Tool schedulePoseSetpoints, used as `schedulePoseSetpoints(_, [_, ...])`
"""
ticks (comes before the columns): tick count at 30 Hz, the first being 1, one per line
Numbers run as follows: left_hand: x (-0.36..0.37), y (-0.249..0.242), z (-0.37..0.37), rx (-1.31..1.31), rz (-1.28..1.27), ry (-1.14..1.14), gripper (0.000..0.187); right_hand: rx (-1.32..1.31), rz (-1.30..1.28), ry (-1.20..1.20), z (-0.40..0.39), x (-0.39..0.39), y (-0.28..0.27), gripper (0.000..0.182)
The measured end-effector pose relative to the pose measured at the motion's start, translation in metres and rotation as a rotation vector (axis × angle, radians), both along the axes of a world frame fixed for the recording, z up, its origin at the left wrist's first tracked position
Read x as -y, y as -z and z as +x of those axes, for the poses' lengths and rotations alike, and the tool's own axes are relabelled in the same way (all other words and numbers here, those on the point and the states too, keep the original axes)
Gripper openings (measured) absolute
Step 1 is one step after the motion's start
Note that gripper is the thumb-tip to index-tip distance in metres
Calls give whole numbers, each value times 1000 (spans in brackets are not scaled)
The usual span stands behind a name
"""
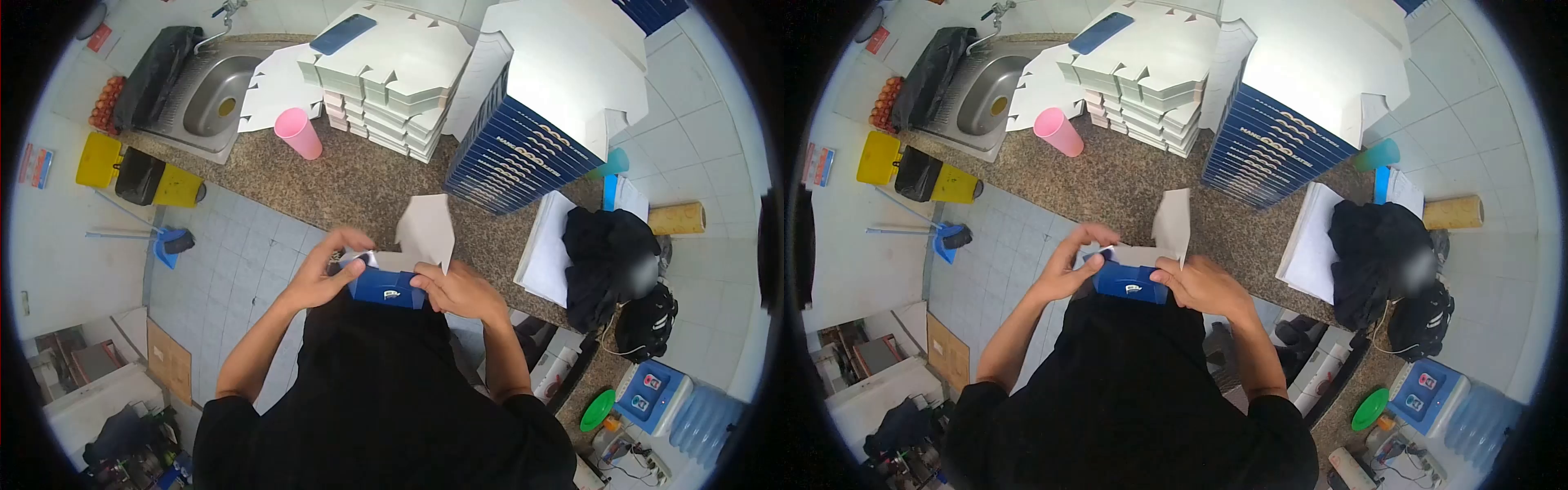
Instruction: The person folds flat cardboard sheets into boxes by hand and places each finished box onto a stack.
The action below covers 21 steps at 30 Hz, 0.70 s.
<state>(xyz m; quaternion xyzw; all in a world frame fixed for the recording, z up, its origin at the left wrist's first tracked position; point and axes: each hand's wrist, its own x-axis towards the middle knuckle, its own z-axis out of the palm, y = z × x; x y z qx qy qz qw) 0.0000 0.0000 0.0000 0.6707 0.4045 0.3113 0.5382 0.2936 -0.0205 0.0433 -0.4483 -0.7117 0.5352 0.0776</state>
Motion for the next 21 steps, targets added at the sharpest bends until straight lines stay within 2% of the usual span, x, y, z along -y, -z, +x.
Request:
schedulePoseSetpoints(2, [19,21,-12,191,-516,10,19,126,299,84,-3,12,4,40])
schedulePoseSetpoints(3, [1,31,-7,200,-479,27,19,138,337,95,-1,-4,8,40])
schedulePoseSetpoints(5, [13,34,0,757,-403,-231,14,162,324,218,-4,6,10,41])
schedulePoseSetpoints(7, [15,17,10,798,-425,-281,11,140,320,204,-7,9,6,42])
schedulePoseSetpoints(9, [7,-2,14,319,-44,127,8,121,318,174,-8,9,-2,43])
schedulePoseSetpoints(10, [6,-23,25,150,43,209,12,146,305,92,-9,9,-7,43])
schedulePoseSetpoints(11, [8,-29,29,149,29,204,12,170,291,8,-9,11,-8,43])
schedulePoseSetpoints(13, [14,-33,33,-224,122,189,17,156,323,16,-8,21,2,42])
schedulePoseSetpoints(14, [18,-32,34,-318,135,105,18,146,372,32,-7,23,5,41])
schedulePoseSetpoints(18, [21,-33,42,-433,-56,-32,16,118,312,44,0,24,3,39])
schedulePoseSetpoints(20, [27,-31,46,-455,-6,175,15,-4,447,92,4,31,11,38])
schedulePoseSetpoints(21, [27,-33,48,-453,-9,179,15,-1,444,94,5,33,13,38])
